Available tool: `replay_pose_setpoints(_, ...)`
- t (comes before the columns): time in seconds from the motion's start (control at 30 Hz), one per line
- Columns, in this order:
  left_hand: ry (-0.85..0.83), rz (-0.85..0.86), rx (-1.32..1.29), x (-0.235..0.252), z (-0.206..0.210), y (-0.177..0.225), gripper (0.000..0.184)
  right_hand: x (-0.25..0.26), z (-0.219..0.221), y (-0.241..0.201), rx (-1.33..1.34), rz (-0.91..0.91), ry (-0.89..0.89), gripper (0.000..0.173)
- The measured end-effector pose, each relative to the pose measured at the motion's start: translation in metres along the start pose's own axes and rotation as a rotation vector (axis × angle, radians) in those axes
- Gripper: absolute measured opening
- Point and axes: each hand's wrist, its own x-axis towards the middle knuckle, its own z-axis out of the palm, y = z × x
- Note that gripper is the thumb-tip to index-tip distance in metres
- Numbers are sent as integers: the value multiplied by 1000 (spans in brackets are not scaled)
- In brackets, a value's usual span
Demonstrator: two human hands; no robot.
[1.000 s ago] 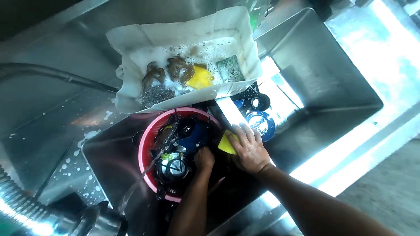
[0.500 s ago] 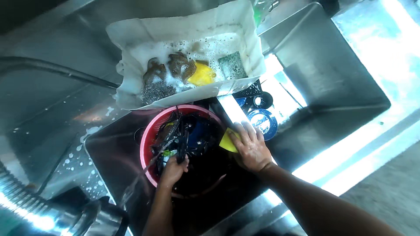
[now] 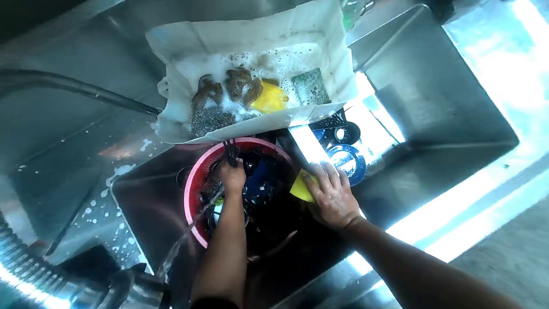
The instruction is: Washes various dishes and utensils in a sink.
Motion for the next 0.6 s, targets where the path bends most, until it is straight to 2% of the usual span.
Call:
replay_pose_setpoints(0.13, -37, 157, 81, 20, 21, 13, 30, 0, 1, 0, 1, 3, 11, 63)
replay_pose_setpoints(0.27, -85, 158, 172, 28, 33, 14, 29, -1, 0, 0, -5, 6, 23, 62)
replay_pose_setpoints(0.37, -118, 231, 233, 34, 34, 13, 26, -1, 1, 0, -13, 1, 26, 60)
replay_pose_setpoints(0.43, -138, 331, 295, 34, 31, 16, 25, -1, 2, -1, -12, 0, 25, 61)
replay_pose_setpoints(0.53, -179, 568, 392, 32, 34, 9, 27, -1, 3, 0, -27, -7, 34, 60)
replay_pose_setpoints(0.6, -269, 645, 438, 30, 38, 3, 26, -1, 2, 0, -23, -3, 22, 60)
